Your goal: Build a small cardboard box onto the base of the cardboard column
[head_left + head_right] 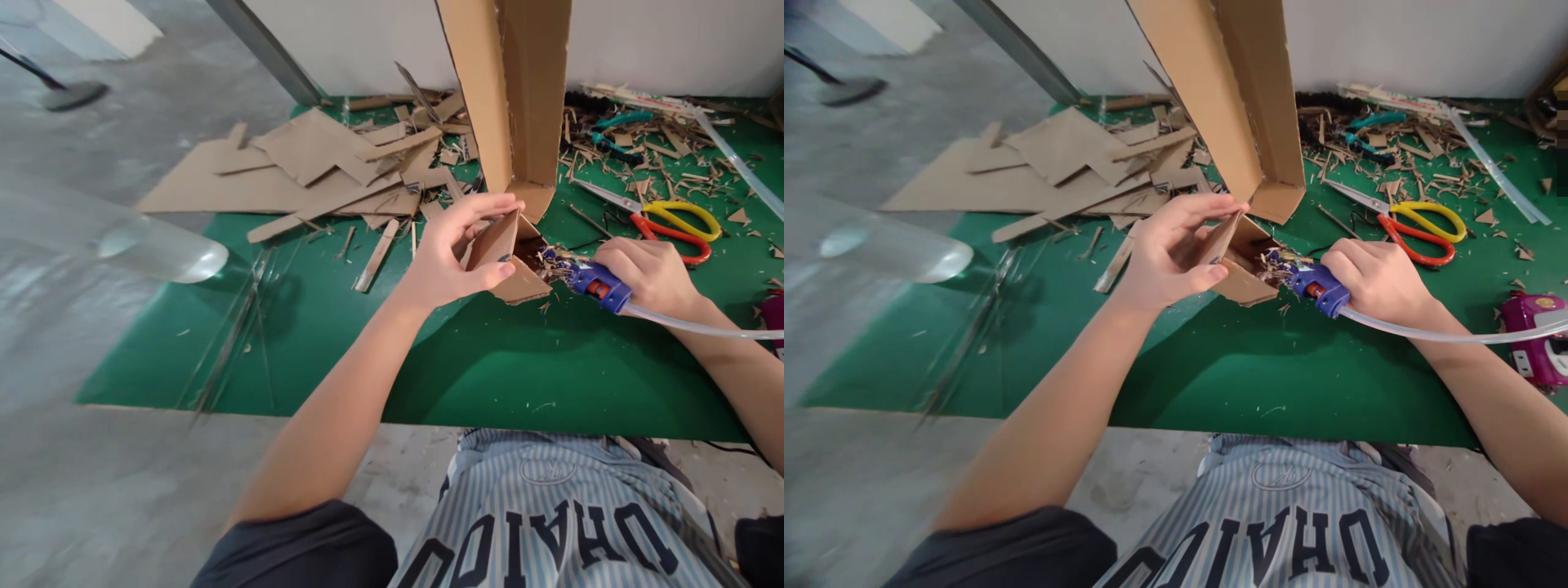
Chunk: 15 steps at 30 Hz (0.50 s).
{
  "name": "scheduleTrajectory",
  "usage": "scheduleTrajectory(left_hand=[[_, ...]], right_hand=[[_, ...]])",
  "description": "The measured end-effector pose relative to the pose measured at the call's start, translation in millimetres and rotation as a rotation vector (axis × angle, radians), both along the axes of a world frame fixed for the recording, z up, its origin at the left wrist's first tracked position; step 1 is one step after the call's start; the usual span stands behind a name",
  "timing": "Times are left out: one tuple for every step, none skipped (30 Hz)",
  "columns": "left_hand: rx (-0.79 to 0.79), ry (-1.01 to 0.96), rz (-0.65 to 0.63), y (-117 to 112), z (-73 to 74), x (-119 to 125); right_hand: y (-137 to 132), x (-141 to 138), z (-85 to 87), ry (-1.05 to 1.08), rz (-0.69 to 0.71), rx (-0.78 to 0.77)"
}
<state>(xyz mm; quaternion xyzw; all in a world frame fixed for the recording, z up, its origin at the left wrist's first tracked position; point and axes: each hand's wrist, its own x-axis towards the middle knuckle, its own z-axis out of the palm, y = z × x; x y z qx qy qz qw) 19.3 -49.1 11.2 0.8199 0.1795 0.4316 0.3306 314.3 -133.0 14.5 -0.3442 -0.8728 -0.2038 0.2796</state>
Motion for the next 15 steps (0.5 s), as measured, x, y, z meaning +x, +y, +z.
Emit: scheduleTrajectory(left_hand=[[-0.003,-0.002,0.001,-0.1,0.4,-0.2],[-0.005,-0.002,0.0,-0.2,0.8,-0.4],[-0.004,-0.003,-0.003,-0.2,1.0,-0.6],[-0.005,-0.004,-0.005,0.0,1.1,-0.8],[-0.006,-0.004,-0.007,0.2,1.0,-1.0],[-0.009,-0.004,-0.01,0.6,0.6,-1.1],[-0.01,-0.006,-0.013,1.1,0.0,-1.1],[-0.009,-0.009,-0.017,1.5,-0.6,-1.1],[-0.006,-0.011,-0.022,2.0,-1.2,-1.1],[-0.003,-0.011,-0.028,2.2,-1.8,-1.0],[0.0,-0.011,-0.034,2.3,-2.0,-0.9],[0.001,-0.008,-0.041,2.1,-2.0,-0.7],[0.0,-0.006,-0.046,1.7,-1.8,-0.5],[0.0,-0.004,-0.049,1.2,-1.3,-0.3],[0.001,-0.004,-0.051,0.5,-0.7,0.0]], right_hand=[[0.1,1.4,0.5,-0.005,-0.001,-0.012],[0.2,2.9,0.9,-0.013,-0.002,-0.026],[0.2,4.3,1.2,-0.022,-0.003,-0.039],[0.1,5.5,1.4,-0.028,-0.008,-0.049],[0.0,6.3,1.5,-0.027,-0.013,-0.051],[-0.2,6.7,1.5,-0.019,-0.015,-0.046],[-0.3,6.7,1.4,-0.007,-0.011,-0.036],[-0.3,6.4,1.5,0.008,0.001,-0.024],[-0.3,5.8,1.6,0.02,0.018,-0.015],[-0.3,4.9,1.8,0.023,0.037,-0.01],[-0.2,4.0,2.0,0.021,0.055,-0.01],[0.0,3.0,2.3,0.015,0.07,-0.012],[0.1,2.1,2.6,0.008,0.077,-0.014],[0.2,1.3,2.7,0.002,0.078,-0.015],[0.4,0.7,2.7,-0.002,0.075,-0.015]])
